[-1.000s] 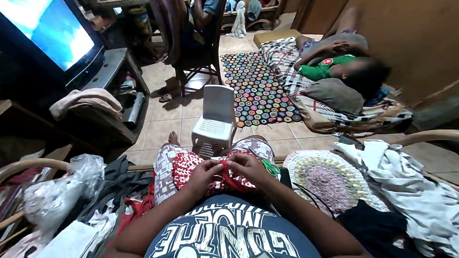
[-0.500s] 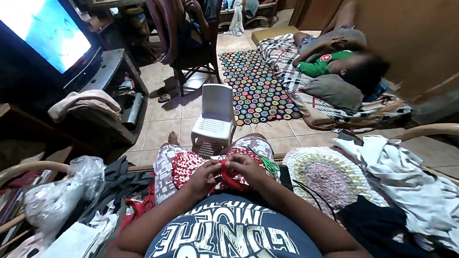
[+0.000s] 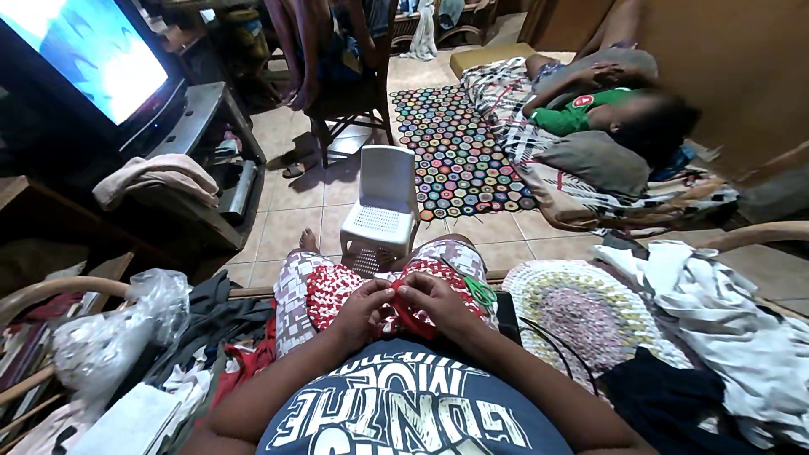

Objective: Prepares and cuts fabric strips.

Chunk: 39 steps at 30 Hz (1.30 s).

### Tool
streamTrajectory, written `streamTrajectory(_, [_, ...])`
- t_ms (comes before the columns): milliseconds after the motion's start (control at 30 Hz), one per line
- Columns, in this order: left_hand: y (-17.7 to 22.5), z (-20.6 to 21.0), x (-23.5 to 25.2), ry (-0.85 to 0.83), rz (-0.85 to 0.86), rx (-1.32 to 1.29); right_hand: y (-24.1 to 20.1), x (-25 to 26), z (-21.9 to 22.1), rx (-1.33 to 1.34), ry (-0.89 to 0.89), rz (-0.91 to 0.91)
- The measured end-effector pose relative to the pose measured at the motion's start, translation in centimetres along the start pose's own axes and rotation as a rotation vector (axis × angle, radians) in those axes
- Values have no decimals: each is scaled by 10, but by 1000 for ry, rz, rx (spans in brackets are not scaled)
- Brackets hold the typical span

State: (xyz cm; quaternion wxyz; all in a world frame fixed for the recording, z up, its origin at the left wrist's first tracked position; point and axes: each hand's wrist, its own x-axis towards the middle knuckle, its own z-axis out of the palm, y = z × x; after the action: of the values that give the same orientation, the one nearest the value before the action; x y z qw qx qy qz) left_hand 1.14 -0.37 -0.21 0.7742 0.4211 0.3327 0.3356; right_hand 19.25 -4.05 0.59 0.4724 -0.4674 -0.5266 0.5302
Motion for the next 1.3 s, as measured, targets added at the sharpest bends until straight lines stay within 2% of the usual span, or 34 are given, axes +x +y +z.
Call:
streamTrajectory(100, [-3, -3, 1, -41, -21, -96, 1, 0, 2, 17, 5, -7])
streamTrajectory(167, [-2, -4, 2, -44, -26, -66, 6, 1, 3, -116, 52, -100])
streamTrajectory(233, [0, -5, 2, -37, -2, 81, 13, -1, 5, -328, 124, -248])
streamTrajectory(300, [0, -6, 0, -51, 106, 297, 19, -1, 6, -461, 168, -346])
streamTrajectory(400, [-1, -10, -3, -50, 282, 512, 19, -2, 7, -504, 138, -324])
streamTrajectory(667, [-11, -28, -9, -55, 501, 760, 25, -4, 12, -623, 95, -388])
streamTrajectory(800, [-12, -33, -15, -75, 544, 806, 22, -5, 10, -653, -5, -309])
streamTrajectory(867, [-1, -42, -26, -30, 478, 804, 21, -6, 9, -622, -36, -254])
streamTrajectory(933, [17, -68, -37, 89, 406, 811, 23, -7, 7, -586, -35, -224])
streamTrajectory(1033, [54, -130, -63, 389, 387, 843, 28, -10, 6, -549, -29, -209])
streamTrajectory(1100, [80, -169, -92, 564, 290, 931, 29, -12, 8, -518, -3, -202])
streamTrajectory(1133, [88, -188, -107, 595, 214, 1017, 28, -12, 10, -493, 16, -198])
streamTrajectory(1200, [95, -218, -135, 523, -34, 1207, 26, -12, 14, -431, 51, -188])
streamTrajectory(1300, [69, -246, -157, 318, -442, 1434, 26, -12, 15, -367, 63, -192])
